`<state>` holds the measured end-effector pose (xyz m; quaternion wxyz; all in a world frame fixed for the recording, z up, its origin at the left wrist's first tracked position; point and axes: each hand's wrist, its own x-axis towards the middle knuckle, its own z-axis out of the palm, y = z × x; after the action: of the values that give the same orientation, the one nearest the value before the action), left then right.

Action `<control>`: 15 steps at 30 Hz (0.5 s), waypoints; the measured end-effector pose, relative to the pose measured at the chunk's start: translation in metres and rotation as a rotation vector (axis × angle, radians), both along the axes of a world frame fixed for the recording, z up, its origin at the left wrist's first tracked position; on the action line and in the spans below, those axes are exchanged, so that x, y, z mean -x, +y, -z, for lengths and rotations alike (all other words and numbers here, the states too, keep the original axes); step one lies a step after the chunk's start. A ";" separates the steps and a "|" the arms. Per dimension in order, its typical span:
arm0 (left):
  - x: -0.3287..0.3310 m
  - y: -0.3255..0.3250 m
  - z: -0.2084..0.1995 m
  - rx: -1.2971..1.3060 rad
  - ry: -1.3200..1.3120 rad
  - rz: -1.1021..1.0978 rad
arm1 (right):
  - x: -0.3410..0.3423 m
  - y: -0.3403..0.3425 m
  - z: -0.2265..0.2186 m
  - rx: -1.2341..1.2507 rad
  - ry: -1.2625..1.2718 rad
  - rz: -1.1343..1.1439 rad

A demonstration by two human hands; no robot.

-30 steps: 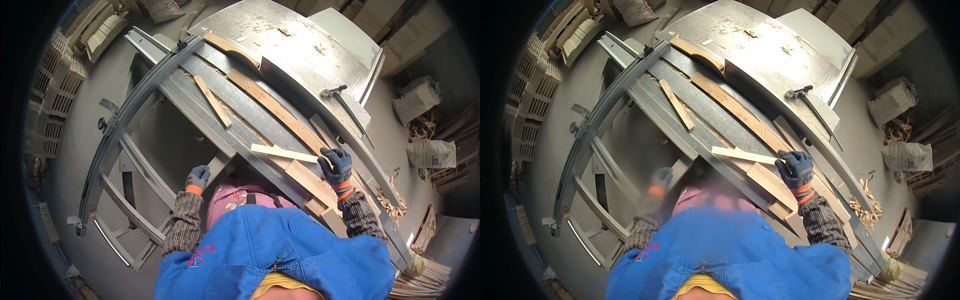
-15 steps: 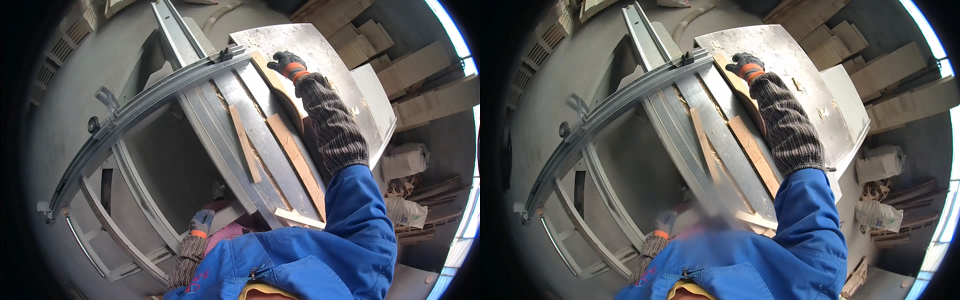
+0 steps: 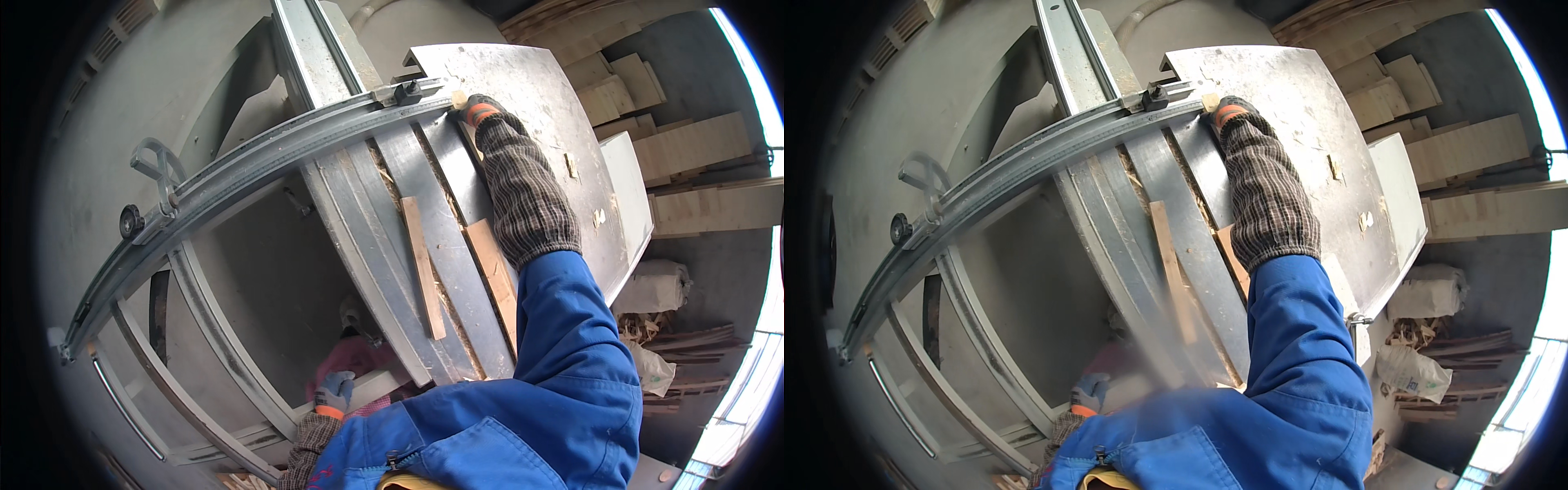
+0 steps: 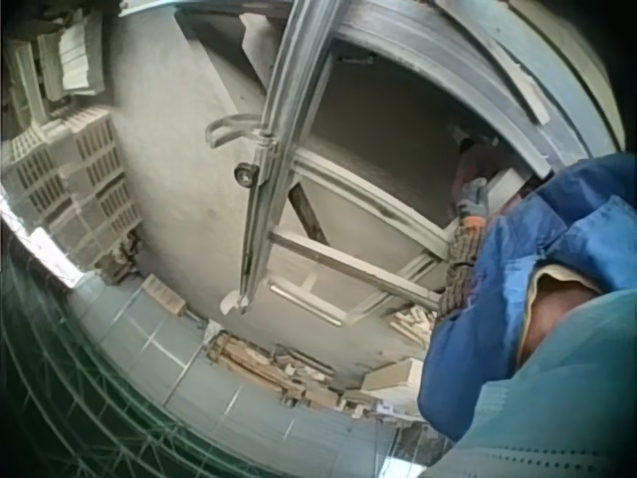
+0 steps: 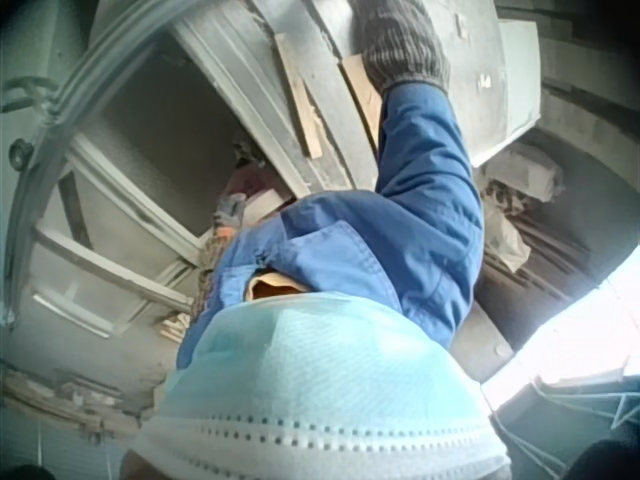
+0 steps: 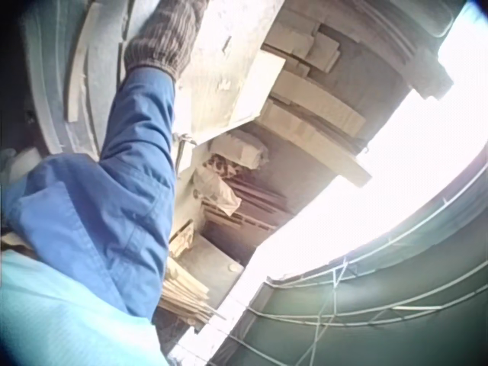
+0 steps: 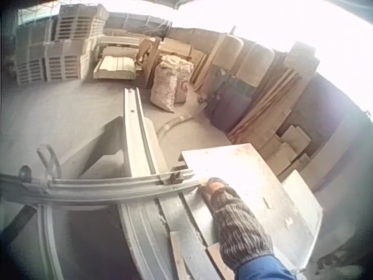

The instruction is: The person feeds wooden planks into a table saw, cuts them, and stacks the cut pieces on a nearby pallet. The person repeats this process multiple times, handling each plank individually and arranging the cut pieces in a pile.

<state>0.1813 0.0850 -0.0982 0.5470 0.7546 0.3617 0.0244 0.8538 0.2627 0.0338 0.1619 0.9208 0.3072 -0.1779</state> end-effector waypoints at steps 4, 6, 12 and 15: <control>0.002 0.001 0.001 0.022 0.013 0.009 | -0.029 -0.016 -0.003 -0.130 -0.072 0.046; 0.001 0.000 -0.002 -0.011 0.034 0.019 | -0.041 -0.024 -0.029 -0.221 -0.045 0.055; 0.004 -0.012 -0.005 -0.133 -0.009 0.027 | -0.027 -0.087 -0.144 -0.598 -0.092 -0.241; 0.015 -0.034 0.003 -0.210 -0.100 -0.134 | 0.004 -0.143 -0.200 -0.873 -0.289 -0.503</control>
<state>0.1662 0.0506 -0.1012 0.4793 0.7797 0.3790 0.1366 0.8498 0.1196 0.2342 -0.1583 0.8155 0.5388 0.1399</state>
